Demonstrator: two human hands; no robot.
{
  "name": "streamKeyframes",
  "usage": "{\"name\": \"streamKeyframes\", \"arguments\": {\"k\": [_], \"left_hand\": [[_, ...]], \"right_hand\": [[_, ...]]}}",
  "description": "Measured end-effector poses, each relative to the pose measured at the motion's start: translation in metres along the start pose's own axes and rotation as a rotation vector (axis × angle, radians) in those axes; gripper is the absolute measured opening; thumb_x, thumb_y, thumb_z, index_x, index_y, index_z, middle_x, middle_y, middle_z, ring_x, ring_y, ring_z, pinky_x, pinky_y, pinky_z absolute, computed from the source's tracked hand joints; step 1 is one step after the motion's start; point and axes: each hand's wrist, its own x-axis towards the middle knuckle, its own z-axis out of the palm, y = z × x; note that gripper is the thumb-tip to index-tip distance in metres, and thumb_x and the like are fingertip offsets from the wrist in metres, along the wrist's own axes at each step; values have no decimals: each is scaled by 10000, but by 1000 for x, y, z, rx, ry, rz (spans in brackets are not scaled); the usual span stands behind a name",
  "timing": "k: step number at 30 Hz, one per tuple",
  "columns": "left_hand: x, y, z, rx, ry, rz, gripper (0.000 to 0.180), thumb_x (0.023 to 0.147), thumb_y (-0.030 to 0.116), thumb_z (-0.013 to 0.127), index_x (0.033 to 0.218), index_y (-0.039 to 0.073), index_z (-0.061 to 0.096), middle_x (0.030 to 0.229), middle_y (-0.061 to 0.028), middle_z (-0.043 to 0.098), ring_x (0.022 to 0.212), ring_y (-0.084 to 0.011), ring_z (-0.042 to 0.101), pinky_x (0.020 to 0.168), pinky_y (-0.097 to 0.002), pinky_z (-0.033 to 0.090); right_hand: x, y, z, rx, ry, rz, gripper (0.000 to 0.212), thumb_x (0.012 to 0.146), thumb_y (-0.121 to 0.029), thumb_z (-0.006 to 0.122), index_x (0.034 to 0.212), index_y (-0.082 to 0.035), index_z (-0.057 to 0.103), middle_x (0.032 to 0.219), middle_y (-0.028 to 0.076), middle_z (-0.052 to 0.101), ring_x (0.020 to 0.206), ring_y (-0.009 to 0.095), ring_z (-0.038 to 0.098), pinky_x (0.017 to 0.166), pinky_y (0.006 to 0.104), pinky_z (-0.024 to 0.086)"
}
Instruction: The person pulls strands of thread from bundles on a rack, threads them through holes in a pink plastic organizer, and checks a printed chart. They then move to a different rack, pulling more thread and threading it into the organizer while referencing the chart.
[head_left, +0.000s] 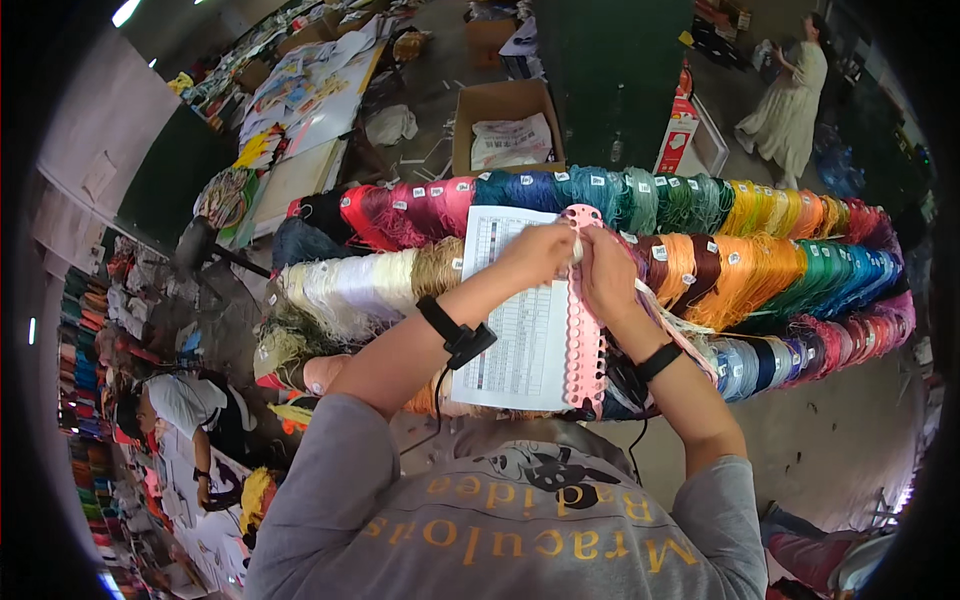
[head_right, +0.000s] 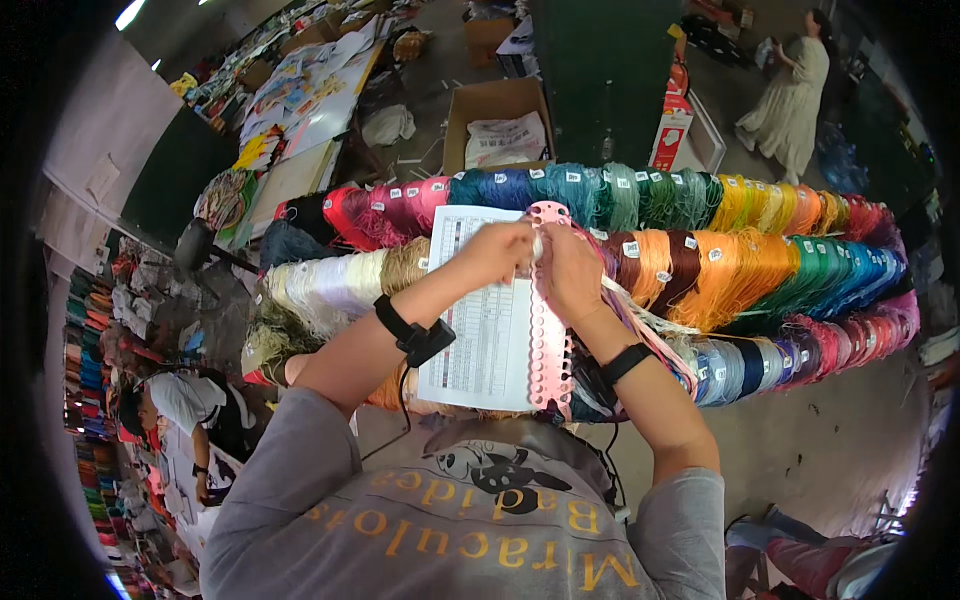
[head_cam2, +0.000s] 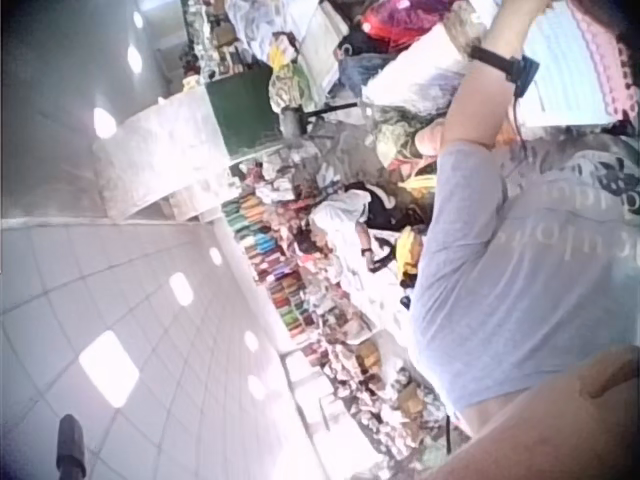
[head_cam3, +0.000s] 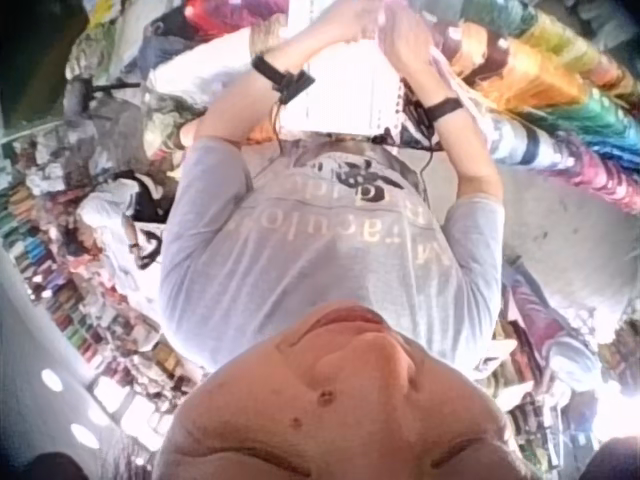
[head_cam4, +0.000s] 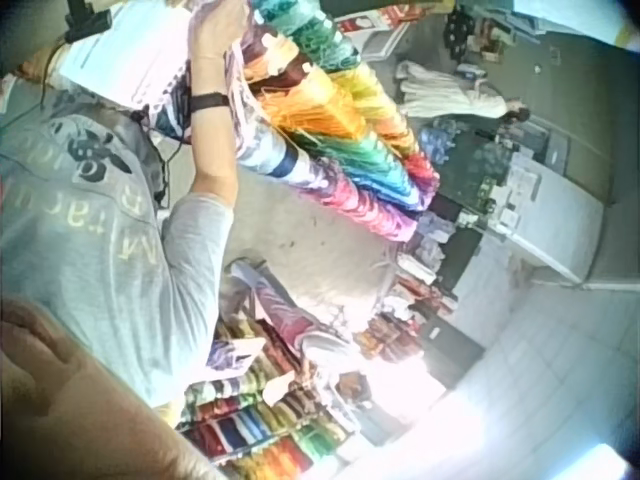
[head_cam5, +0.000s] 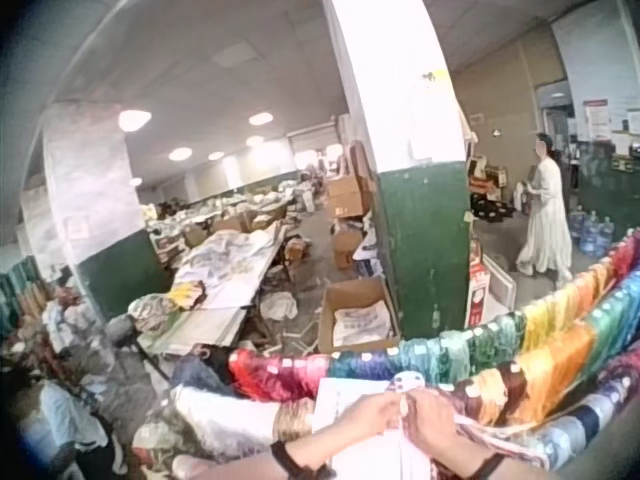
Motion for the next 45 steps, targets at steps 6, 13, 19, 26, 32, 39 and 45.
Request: {"name": "streamKeyframes", "arguments": {"k": [6,13,19,26,32,39,45], "left_hand": [[-29,38,-55,-989,-79,-83,210,941,212,492,958,23,581,691,36,472,549,-34,402,440,-198,312],[-51,37,-64,-426,208,390,412,946,249,511,1248,-31,513,1298,-96,421,979,-153,502,762,-284,439],[-67,14,-84,-765,263,466,369,937,210,530,1248,11,531,1545,-80,97,1390,-248,198,1126,-439,200],[-84,-11,-132,-845,544,402,260,948,210,518,902,9,677,1536,-151,90,1347,-234,243,1049,-390,277],[-114,-16,-154,352,782,280,165,857,215,611,840,82,707,1527,-172,142,1312,-188,287,1042,-384,245],[-170,-46,-204,-607,879,-152,318,937,305,525,1111,54,612,1193,-44,589,1084,-179,518,936,-384,400],[-213,-76,-161,333,857,-381,325,884,312,563,988,18,655,824,-126,669,776,-221,635,718,-335,479]], "right_hand": [[8,-2,4,-72,-64,-15,385,784,-197,596,1131,-52,510,897,140,576,793,323,576,706,432,453],[7,-5,5,-85,-81,56,412,773,-205,601,1138,-45,500,941,146,601,820,323,603,733,406,484],[5,-4,4,-80,-106,30,480,761,-221,646,1168,-44,463,948,182,617,869,338,612,742,410,491],[4,-1,8,-89,-111,3,467,762,-213,645,1155,-30,470,964,177,605,876,334,607,751,409,483],[4,-3,8,-74,-95,13,396,777,-213,606,1120,-42,505,950,158,585,860,334,588,759,419,472],[10,-3,-19,175,-286,193,459,822,-259,618,1186,-10,488,965,172,598,863,344,594,766,392,477],[-18,-5,-68,37,-324,34,490,821,-252,650,1209,-6,482,944,181,576,828,354,590,702,383,491]]}}
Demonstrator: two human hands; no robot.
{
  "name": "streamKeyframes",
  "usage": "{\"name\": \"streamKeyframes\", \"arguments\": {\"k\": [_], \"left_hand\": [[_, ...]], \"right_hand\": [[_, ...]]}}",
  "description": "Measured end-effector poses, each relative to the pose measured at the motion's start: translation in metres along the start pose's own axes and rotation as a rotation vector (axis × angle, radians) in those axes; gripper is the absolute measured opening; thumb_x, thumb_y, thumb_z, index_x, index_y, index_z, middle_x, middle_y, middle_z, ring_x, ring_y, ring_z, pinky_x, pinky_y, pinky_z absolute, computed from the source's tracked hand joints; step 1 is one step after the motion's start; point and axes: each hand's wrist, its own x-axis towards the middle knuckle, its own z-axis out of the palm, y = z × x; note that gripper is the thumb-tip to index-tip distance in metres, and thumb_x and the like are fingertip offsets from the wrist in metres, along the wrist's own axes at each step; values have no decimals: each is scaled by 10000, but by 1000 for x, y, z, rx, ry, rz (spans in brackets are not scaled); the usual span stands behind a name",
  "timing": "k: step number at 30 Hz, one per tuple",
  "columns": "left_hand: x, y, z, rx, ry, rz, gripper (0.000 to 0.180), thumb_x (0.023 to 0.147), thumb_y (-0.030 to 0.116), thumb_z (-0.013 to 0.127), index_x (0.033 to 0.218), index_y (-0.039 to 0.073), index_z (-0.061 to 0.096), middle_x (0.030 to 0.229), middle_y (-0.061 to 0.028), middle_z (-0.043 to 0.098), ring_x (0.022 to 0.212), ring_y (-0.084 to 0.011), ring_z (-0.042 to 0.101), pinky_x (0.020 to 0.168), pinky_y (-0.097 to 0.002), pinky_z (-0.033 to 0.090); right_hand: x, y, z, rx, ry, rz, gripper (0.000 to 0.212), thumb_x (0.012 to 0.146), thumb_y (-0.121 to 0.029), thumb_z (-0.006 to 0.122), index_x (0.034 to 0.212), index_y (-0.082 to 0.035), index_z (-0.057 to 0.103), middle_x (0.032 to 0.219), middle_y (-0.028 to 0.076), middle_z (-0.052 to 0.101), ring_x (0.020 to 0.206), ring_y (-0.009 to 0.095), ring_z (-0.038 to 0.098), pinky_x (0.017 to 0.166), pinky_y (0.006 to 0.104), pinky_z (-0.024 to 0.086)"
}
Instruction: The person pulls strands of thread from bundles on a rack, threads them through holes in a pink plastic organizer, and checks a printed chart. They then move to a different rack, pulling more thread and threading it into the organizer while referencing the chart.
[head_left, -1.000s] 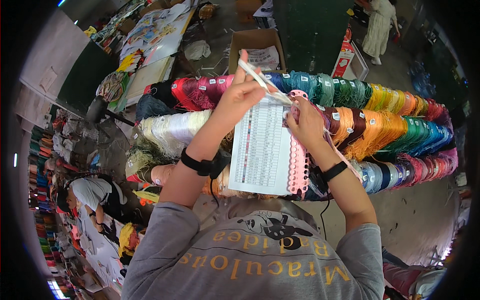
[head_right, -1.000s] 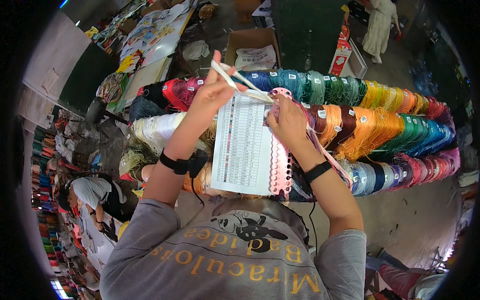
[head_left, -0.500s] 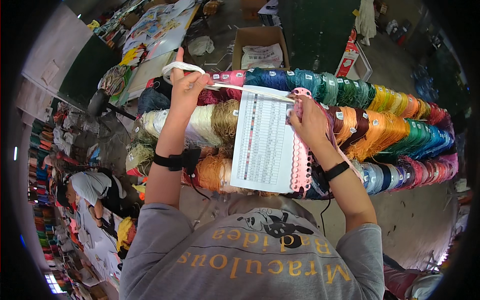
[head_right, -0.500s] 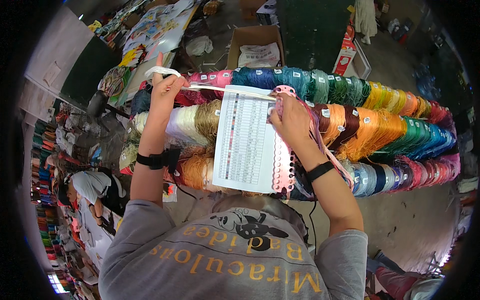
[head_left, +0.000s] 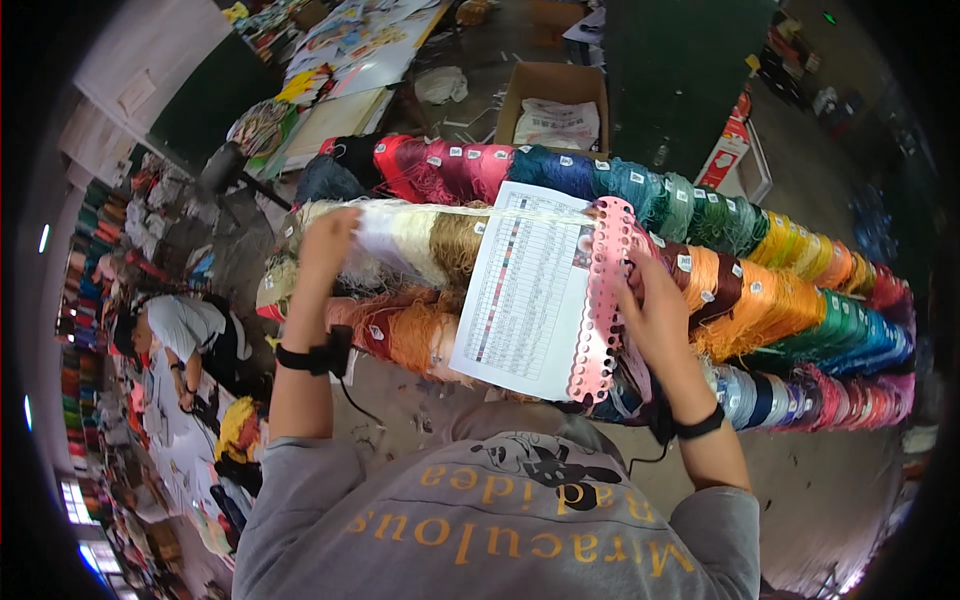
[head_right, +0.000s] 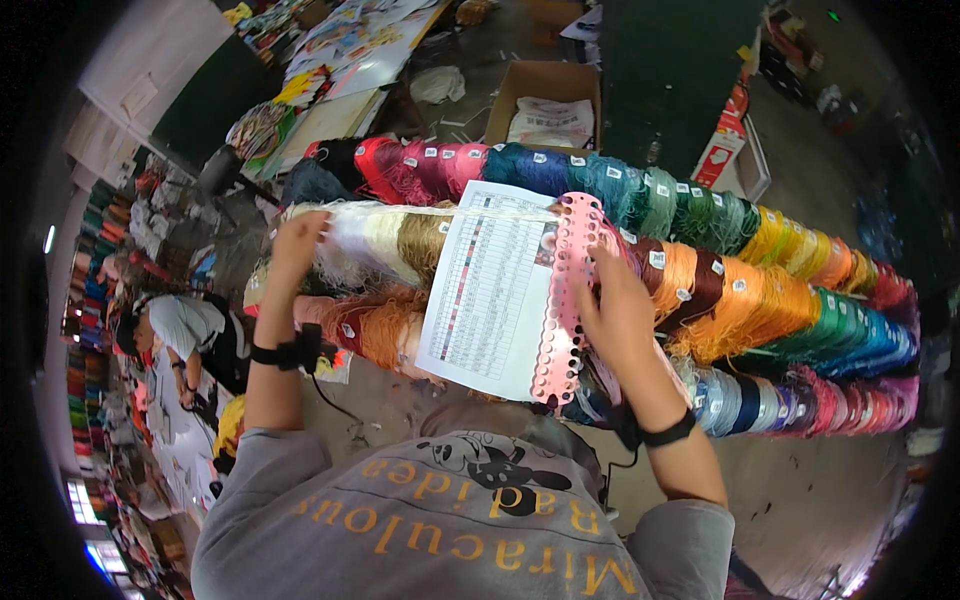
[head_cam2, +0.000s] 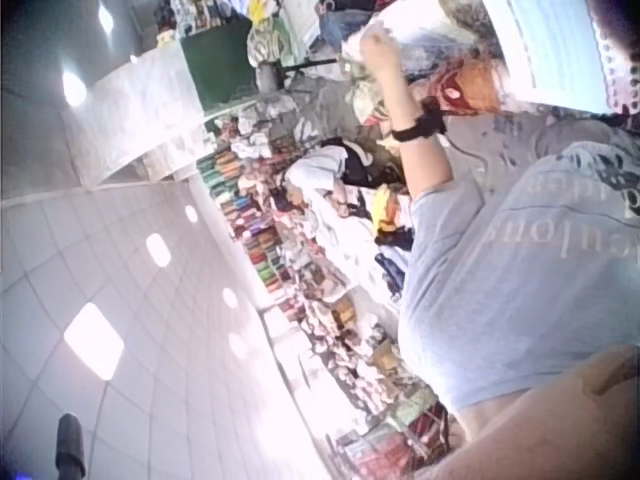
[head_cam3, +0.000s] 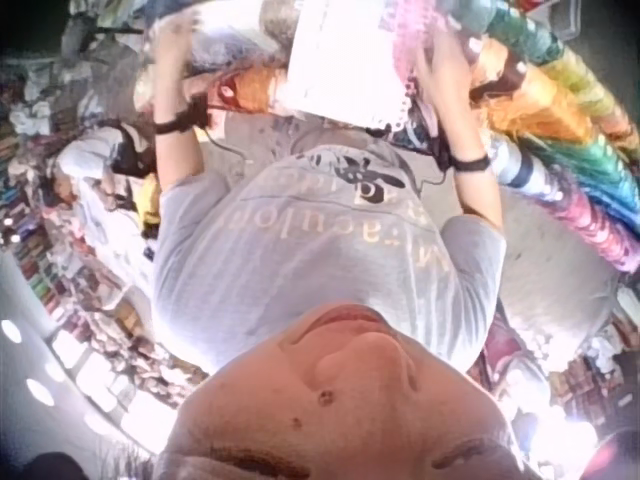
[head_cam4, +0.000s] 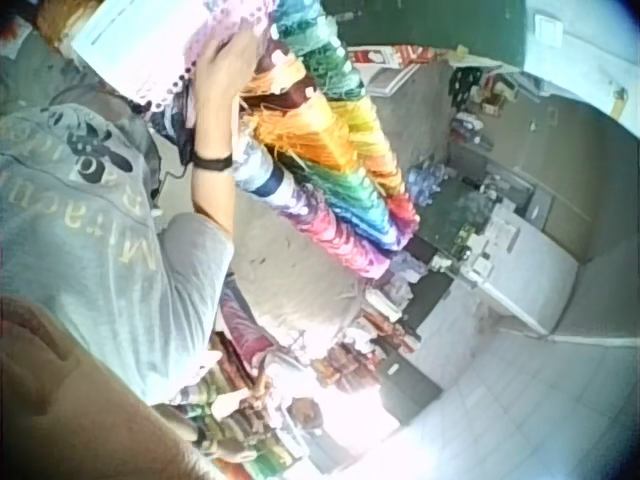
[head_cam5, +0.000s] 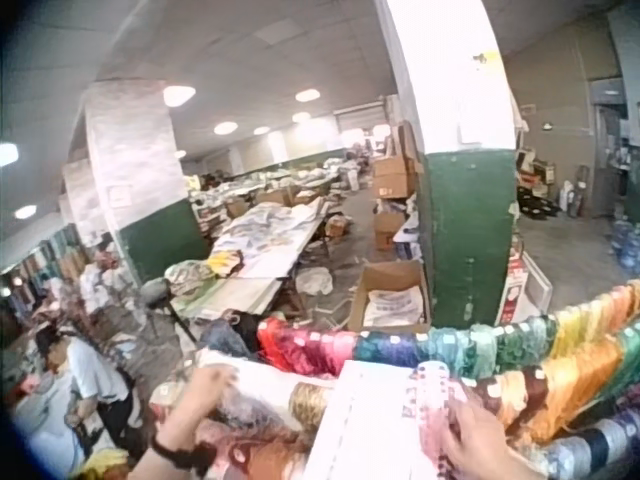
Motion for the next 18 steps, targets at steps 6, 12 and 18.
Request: {"name": "streamKeyframes", "arguments": {"k": [6,12,18], "left_hand": [[-79,73,112,-6,-288,88,316,855,297,572,957,3,632,823,-189,636,750,-291,627,673,-375,468],[-97,87,118,-196,-217,43,279,807,266,634,807,-12,607,728,-174,597,645,-274,581,587,-372,436],[-131,86,86,-344,-21,200,229,793,218,651,815,-2,591,718,-177,594,626,-284,571,566,-367,436]], "right_hand": [[-33,-28,20,-76,-134,-11,693,752,-388,706,1293,-52,434,1143,188,460,1046,357,481,822,425,455],[-31,-33,34,42,-159,167,756,672,-216,683,1351,-87,378,1228,206,394,1122,388,428,922,436,415],[-52,-7,6,359,155,147,652,765,-151,644,1329,13,360,1243,193,431,1136,283,440,995,418,359]]}}
